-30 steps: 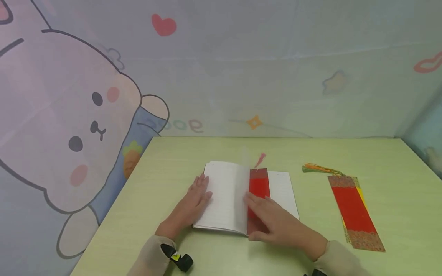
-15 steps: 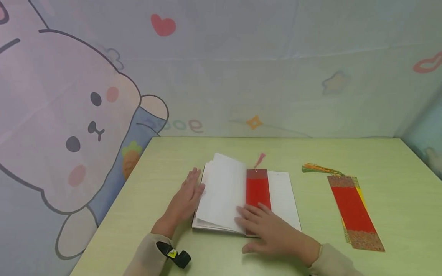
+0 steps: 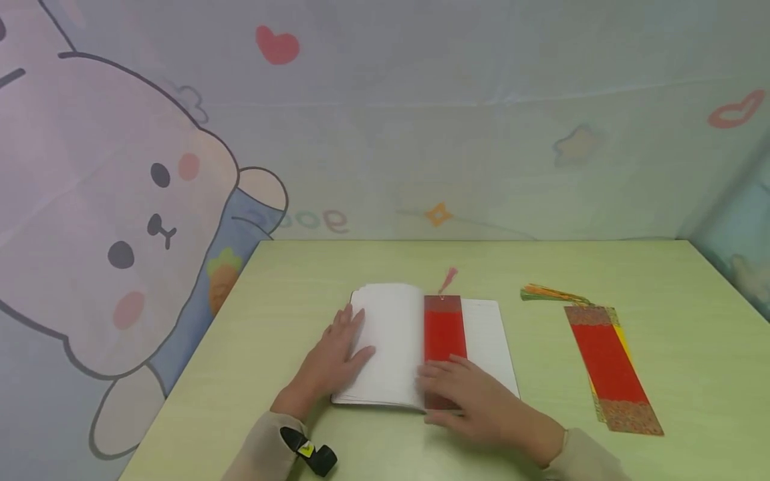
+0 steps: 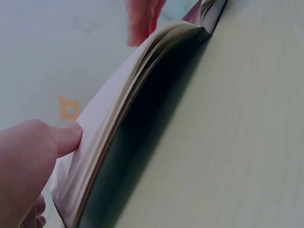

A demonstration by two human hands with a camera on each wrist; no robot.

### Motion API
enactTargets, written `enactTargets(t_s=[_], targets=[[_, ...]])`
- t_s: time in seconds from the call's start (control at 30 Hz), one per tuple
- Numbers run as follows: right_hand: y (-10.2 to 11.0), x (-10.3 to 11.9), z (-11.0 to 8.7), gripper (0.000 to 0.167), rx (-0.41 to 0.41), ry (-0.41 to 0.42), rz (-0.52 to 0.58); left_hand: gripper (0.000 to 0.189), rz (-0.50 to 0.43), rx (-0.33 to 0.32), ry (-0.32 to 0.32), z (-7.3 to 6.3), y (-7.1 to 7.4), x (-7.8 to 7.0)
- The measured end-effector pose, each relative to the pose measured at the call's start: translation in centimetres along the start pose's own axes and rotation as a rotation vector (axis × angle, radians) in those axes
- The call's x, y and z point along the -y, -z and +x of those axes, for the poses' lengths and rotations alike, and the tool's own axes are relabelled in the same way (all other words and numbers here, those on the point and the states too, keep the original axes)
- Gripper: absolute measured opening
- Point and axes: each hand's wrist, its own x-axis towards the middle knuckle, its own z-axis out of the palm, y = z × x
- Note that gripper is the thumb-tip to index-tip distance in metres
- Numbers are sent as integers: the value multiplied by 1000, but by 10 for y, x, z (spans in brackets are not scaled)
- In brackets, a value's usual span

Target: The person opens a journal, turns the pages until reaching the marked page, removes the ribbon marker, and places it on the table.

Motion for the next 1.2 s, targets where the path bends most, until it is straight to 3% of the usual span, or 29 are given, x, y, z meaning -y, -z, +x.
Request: enactTargets(t_s=[0.13, 0.23, 0.33, 0.53, 0.7, 0.9, 1.2], targets=[[8, -4, -2, 45, -112, -146, 10, 67, 4, 7, -14, -2, -2, 2], [15, -7, -4, 44, -151, -278, 29, 66, 2, 18, -15, -3, -3, 3], [21, -11, -5, 42, -187, -410, 121, 64, 1, 34, -21, -4, -3, 4], [38, -20, -4, 41, -277, -700, 515, 59, -3, 81, -20, -5, -3, 4], [45, -30, -2, 53, -283, -930, 885, 57, 14, 132, 0, -4, -5, 6], [46, -40, -4, 64, -243, -1019, 1136, 57, 12, 165, 14, -3, -6, 6], [45, -41, 3, 65, -164, -1080, 1199, 56, 31, 158, 17, -5, -9, 7]])
